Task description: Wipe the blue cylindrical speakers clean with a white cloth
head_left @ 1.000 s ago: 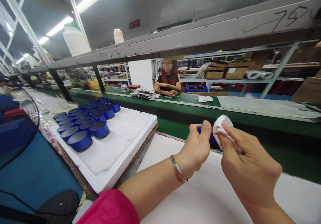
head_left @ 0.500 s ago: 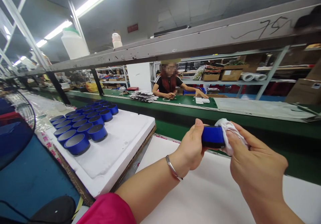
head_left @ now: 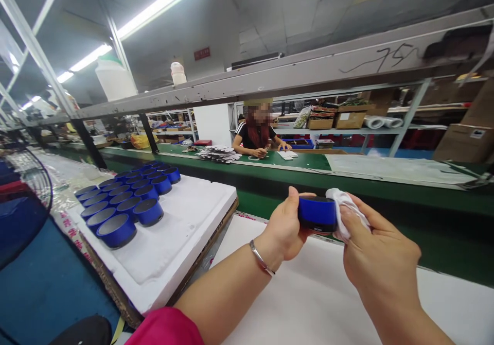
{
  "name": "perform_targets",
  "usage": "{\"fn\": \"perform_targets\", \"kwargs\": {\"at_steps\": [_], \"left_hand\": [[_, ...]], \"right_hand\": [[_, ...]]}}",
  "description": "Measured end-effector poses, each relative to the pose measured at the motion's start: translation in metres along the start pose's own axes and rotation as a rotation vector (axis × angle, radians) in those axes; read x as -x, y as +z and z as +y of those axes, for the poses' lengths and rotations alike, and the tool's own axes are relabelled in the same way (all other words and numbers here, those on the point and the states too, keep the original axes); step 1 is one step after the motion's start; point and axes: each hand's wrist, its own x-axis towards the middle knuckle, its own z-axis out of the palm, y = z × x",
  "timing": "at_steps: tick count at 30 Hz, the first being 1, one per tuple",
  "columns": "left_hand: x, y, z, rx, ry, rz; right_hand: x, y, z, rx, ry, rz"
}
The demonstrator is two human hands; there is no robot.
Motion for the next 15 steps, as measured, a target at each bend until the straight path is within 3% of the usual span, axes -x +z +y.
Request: {"fn": "perform_targets", "kwargs": {"at_steps": [2, 6, 7, 9, 12, 15], "left_hand": [[-0.002, -0.002, 0.000, -0.023, -0.006, -0.023], [-0.003, -0.007, -0.003, -0.052, 0.071, -0.109], [-0.002, -0.008, -0.004, -0.055, 0.096, -0.102], [0.000, -0.009, -0.005, -0.075, 0.125, -0.090], [0.003, -0.008, -0.004, -0.090, 0.130, -0.156], [0.002, -0.007, -0.002, -0.060, 0.109, -0.243]], "right_hand": [[0.009, 0.001, -0.010, 0.036, -0.022, 0.029], [0.021, 0.000, -0.022, 0.043, -0.439, 0.004], [0.020, -0.001, -0.022, 0.042, -0.467, -0.006], [0.014, -0.001, -0.020, 0.037, -0.302, -0.020], [0.000, 0.001, -0.018, -0.099, 0.149, -0.011], [-0.010, 0.007, -0.023, -0.320, 0.335, 0.011]]}}
